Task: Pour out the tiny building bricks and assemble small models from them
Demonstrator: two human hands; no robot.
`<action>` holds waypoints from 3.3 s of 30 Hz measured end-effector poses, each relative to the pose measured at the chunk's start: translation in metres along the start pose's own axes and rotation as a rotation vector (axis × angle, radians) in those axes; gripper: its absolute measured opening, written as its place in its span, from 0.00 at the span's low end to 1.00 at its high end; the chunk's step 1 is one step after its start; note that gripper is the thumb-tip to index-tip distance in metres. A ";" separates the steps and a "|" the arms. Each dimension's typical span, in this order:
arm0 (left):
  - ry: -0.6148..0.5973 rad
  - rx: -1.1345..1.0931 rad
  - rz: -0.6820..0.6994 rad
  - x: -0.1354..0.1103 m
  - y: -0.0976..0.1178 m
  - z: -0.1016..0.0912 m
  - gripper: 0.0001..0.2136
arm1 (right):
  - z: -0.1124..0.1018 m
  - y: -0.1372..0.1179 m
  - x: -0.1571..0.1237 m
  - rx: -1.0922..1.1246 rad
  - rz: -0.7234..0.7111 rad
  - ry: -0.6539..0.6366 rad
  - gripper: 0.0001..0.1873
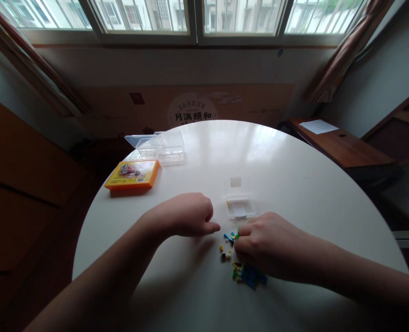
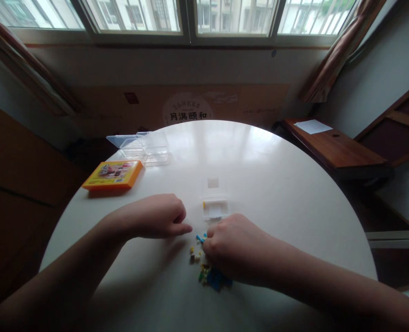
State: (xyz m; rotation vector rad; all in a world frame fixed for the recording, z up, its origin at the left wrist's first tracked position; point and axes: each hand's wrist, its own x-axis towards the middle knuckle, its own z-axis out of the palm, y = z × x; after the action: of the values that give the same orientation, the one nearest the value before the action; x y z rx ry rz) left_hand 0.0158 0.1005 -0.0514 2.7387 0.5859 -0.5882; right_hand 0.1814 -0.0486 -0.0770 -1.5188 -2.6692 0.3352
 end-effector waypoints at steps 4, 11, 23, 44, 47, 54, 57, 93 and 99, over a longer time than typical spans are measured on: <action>-0.003 0.004 0.011 0.002 0.000 0.003 0.17 | 0.001 -0.004 0.000 -0.030 -0.009 0.000 0.11; 0.018 0.015 0.049 0.003 -0.002 0.007 0.17 | 0.002 -0.004 0.003 0.012 -0.035 0.024 0.11; 0.154 -0.062 0.008 0.019 -0.006 0.012 0.24 | 0.005 0.061 0.009 0.054 0.231 0.429 0.09; 0.193 -0.207 -0.048 0.026 -0.010 0.016 0.24 | 0.005 0.058 0.010 0.107 0.368 0.371 0.10; 0.233 -0.195 -0.027 0.026 -0.009 0.018 0.23 | 0.009 0.058 0.012 0.114 0.355 0.349 0.12; 0.253 -0.180 -0.009 0.027 -0.008 0.019 0.21 | 0.011 0.059 0.016 0.107 0.366 0.328 0.11; 0.249 -0.177 -0.010 0.026 -0.007 0.019 0.21 | 0.011 0.059 0.016 0.122 0.374 0.325 0.09; 0.226 -0.199 -0.018 0.025 -0.007 0.017 0.20 | 0.003 0.051 0.020 0.055 0.329 0.266 0.09; 0.236 -0.200 -0.009 0.026 -0.007 0.018 0.20 | 0.004 0.051 0.020 0.049 0.330 0.287 0.09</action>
State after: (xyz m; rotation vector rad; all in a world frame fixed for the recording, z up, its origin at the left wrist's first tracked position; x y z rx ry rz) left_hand 0.0281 0.1091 -0.0798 2.6326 0.6718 -0.1958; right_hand 0.2138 -0.0069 -0.0928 -1.8340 -2.1812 0.1764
